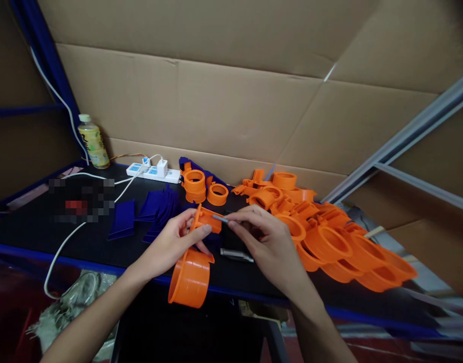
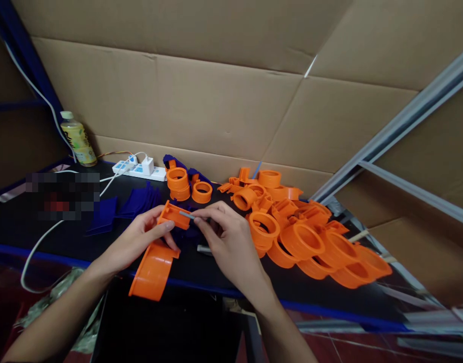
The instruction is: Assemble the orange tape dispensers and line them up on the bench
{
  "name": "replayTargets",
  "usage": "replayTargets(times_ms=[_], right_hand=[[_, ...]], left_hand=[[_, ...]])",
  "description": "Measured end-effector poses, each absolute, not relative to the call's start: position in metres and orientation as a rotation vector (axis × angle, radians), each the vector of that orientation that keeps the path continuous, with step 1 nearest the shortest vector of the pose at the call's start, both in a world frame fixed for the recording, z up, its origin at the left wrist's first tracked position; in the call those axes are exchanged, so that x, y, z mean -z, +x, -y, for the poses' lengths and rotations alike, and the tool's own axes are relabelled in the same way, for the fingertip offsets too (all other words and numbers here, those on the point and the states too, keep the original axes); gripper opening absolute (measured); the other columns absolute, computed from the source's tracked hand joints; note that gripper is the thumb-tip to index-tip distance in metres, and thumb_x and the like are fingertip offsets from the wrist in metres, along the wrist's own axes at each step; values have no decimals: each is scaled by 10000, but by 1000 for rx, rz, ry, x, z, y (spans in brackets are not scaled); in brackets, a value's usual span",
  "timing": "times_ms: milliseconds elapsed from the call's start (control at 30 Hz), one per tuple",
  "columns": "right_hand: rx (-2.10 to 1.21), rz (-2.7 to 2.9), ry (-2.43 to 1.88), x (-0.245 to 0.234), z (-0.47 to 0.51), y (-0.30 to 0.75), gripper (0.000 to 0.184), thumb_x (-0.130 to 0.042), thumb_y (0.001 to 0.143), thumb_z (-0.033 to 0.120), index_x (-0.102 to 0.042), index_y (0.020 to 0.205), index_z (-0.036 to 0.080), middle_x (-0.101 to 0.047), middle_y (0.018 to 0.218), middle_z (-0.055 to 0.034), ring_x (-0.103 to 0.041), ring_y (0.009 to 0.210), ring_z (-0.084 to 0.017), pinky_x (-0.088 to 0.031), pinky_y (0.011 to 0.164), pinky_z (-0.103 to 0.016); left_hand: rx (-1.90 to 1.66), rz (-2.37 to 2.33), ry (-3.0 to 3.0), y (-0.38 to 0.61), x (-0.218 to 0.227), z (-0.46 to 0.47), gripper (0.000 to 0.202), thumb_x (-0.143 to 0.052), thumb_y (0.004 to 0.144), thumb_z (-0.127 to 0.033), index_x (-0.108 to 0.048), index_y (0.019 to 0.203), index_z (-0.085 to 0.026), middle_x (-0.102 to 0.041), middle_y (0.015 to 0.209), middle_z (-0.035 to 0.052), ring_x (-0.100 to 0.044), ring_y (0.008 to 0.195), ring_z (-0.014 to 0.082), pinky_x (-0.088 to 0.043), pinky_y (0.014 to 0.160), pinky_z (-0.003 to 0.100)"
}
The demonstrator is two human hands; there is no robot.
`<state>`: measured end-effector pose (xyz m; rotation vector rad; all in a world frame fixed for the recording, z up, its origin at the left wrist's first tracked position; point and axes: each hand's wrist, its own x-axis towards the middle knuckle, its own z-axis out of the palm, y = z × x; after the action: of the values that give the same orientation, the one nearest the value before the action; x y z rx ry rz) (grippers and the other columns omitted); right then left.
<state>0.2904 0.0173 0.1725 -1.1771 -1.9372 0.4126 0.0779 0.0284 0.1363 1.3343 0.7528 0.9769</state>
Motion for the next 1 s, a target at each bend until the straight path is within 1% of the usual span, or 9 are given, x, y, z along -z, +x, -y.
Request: replayTargets(times_ms=[200,333,400,533,667,733,833,900,1000], right_hand=[[-364,1941,-1187,-180,-15,295,164,-642,952,328,-774,999,243,-692,898,-46,-610,759,-167,-452,598,-276],[-329,1962,-1215,-179,-12,296,156,-642,947,324,-777,972,250,-670,817,-31,-584,688,-154,-439,570,-271],[-320,1953,-1215,-175,-14,295,145,-650,942,309,-775,985,250,-666,822,-28,-588,692,-150,-450,579,-268],[-378,1947,-1177,-169,-22,290,156,-659,938,282,-760,1050,242,-675,858,-30,-619,738,-151,-473,602,-264],[-422,1970,-1123,-168,-31,283,145,-659,943,294,-758,1027,230,-685,873,-31,-623,751,-150,-475,607,-262],[-392,1954,-1113,-169,-34,282,171,-663,943,325,-753,1056,232,-693,887,-28,-615,737,-145,-469,593,-258],[-251,1884,-1175,-171,-36,291,233,-645,955,370,-738,1111,225,-703,870,-28,-595,675,-142,-468,576,-264],[-108,1905,-1252,-170,-35,304,240,-615,973,377,-734,1111,221,-730,905,-39,-623,694,-155,-495,633,-289],[66,2084,-1396,-164,-31,325,223,-571,999,348,-727,1108,231,-761,1059,-52,-707,884,-208,-524,783,-339]], left_hand=[[-972,-779,1338,78,-139,-28,356,-674,917,-435,-608,1145,-169,-748,748,40,-750,642,195,-507,547,222],[-954,-749,1338,79,-136,-29,382,-699,895,-443,-611,1159,-181,-765,907,71,-750,639,190,-527,560,242],[-949,-735,1339,80,-135,-29,400,-708,887,-452,-607,1166,-184,-763,952,80,-753,642,197,-534,565,253],[-918,-729,1341,83,-131,-29,402,-699,893,-465,-598,1158,-180,-758,847,58,-762,652,214,-529,562,249],[-931,-714,1319,86,-130,-29,396,-696,896,-459,-598,1153,-175,-775,917,85,-767,655,222,-532,569,259],[-962,-699,1287,85,-130,-30,390,-688,903,-444,-606,1158,-161,-780,900,96,-766,652,223,-534,585,262],[-1003,-685,1230,83,-130,-33,390,-660,925,-443,-606,1176,-149,-779,801,86,-764,651,222,-530,597,252],[-1045,-695,1182,81,-132,-34,379,-659,926,-442,-608,1160,-148,-784,809,91,-764,646,219,-523,582,241],[-1111,-708,1100,77,-135,-36,355,-682,906,-436,-604,1114,-158,-786,1014,128,-761,626,210,-524,539,239]])
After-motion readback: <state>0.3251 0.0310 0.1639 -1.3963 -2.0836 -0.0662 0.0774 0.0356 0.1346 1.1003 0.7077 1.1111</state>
